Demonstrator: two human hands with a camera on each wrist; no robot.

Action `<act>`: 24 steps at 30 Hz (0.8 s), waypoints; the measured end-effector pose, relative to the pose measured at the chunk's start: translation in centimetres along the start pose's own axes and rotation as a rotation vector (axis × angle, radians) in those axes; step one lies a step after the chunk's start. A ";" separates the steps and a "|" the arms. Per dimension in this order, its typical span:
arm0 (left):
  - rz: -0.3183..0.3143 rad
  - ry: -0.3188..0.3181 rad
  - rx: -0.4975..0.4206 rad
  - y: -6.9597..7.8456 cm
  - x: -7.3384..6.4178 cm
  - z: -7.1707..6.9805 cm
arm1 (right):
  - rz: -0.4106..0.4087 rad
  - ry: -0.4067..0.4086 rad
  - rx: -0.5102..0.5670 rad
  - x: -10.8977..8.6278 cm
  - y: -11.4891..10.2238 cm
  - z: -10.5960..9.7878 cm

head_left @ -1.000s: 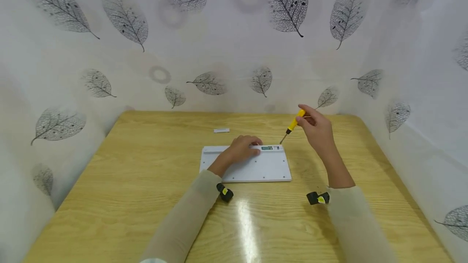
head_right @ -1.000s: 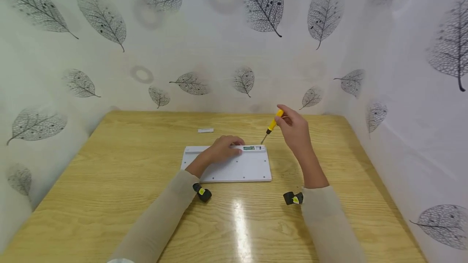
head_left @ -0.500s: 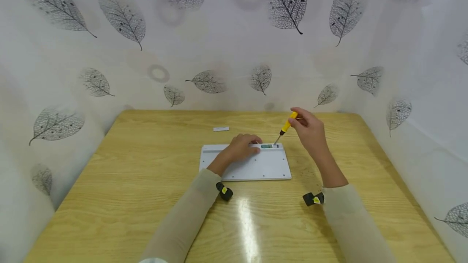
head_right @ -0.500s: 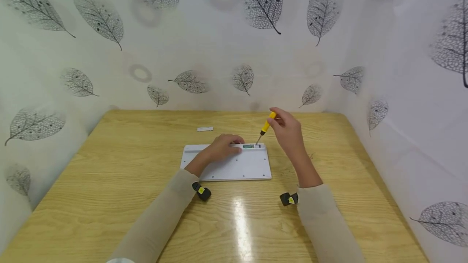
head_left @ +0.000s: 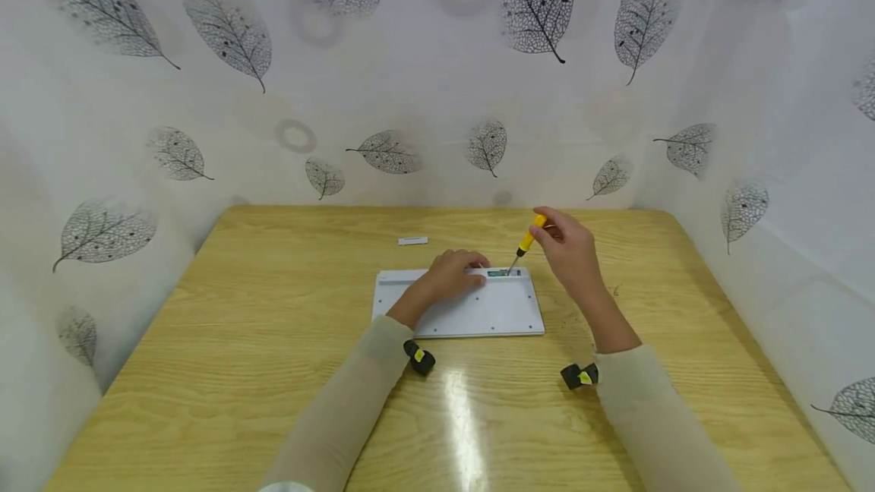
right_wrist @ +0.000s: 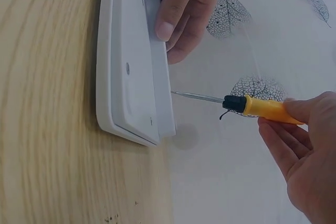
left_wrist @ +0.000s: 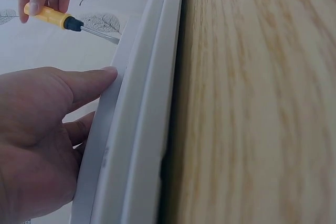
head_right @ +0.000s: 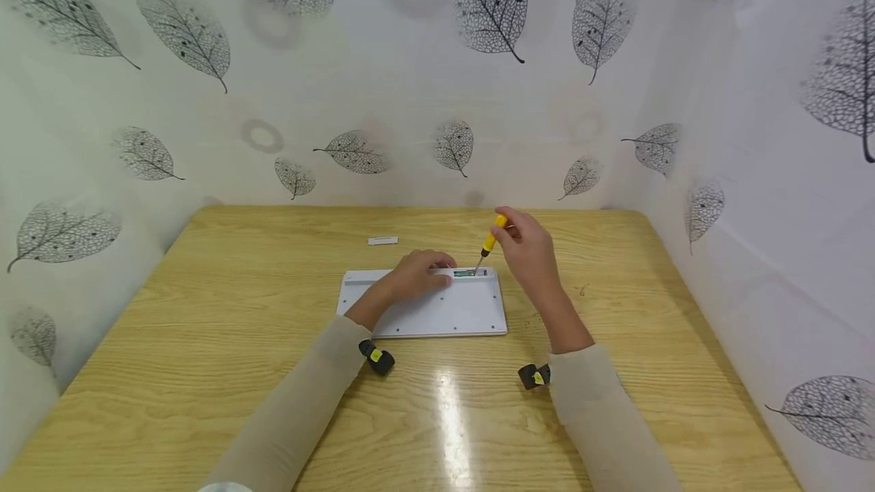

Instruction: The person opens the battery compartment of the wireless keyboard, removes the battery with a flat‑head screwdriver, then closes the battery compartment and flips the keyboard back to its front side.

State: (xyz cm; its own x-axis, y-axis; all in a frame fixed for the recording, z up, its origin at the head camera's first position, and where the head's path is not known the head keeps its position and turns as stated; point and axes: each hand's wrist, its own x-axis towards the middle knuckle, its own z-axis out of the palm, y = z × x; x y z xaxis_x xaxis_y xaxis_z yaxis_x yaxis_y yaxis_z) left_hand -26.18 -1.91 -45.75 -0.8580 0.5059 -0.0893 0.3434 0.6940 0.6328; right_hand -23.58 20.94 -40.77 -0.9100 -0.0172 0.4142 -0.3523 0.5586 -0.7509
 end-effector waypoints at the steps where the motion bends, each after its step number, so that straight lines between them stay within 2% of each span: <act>1: 0.001 -0.001 -0.002 0.0 0.0 0.0 | -0.006 0.001 -0.008 0.0 0.0 0.1; 6: -0.002 -0.006 -0.002 -0.1 0.1 0.1 | -0.044 -0.009 -0.096 -0.2 -0.4 0.4; 12: -0.006 -0.007 -0.003 -0.1 0.2 0.1 | -0.130 -0.048 -0.205 -0.5 -1.3 1.2; 19: 0.000 -0.005 0.003 -0.4 0.4 0.2 | -0.233 -0.044 -0.265 -0.9 -2.7 2.2; 24: -0.012 -0.003 0.004 -0.4 0.5 0.2 | -0.198 -0.041 -0.244 -0.9 -2.9 2.5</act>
State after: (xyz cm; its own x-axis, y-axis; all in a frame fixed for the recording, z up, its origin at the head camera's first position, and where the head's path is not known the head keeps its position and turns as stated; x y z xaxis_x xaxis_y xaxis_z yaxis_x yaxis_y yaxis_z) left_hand -26.65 -1.86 -46.25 -0.8608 0.4992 -0.0995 0.3344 0.7020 0.6288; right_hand -22.31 17.25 -40.30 -0.8387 -0.1767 0.5151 -0.4657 0.7231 -0.5102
